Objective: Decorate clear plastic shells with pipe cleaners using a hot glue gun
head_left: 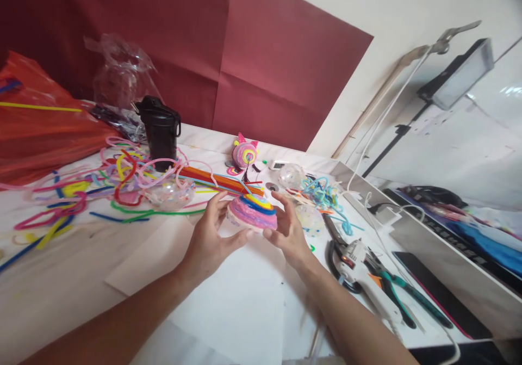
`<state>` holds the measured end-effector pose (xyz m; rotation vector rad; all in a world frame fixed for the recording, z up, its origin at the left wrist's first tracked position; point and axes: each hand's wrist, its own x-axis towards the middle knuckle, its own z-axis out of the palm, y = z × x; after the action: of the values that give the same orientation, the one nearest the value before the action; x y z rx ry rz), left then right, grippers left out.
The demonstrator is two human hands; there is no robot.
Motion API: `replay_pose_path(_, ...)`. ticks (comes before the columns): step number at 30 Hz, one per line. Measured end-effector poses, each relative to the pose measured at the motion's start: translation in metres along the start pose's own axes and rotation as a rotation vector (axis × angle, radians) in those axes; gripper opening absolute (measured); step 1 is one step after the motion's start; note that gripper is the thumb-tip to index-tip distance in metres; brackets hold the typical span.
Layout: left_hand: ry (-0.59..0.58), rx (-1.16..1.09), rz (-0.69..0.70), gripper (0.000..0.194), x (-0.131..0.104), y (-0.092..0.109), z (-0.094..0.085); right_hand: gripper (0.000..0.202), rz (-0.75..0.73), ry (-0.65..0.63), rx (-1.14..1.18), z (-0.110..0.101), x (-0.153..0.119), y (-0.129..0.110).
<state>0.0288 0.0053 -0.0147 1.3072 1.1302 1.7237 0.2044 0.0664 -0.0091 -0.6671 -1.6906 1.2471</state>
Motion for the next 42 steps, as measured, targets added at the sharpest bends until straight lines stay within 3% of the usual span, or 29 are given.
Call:
replay_pose_path(15,0.071,0.083,-0.162,0.086,-0.002,0.003,0.006,0.091,0.003,0.045,-0.074,0.008,-0.003,0.004)
replay_pose_path(21,0.045,0.117,-0.179,0.079,0.001,0.002,0.004,0.083,-0.025,0.058,-0.127,0.011,-0.003,-0.001)
replay_pose_path(34,-0.095,0.144,-0.174,0.086,0.006,-0.006,-0.011,0.085,-0.092,0.051,-0.289,0.013,-0.004,-0.008)
replay_pose_path(42,-0.077,0.155,-0.162,0.094,0.006,0.002,-0.011,0.087,-0.117,0.043,-0.342,0.012,-0.005,-0.020)
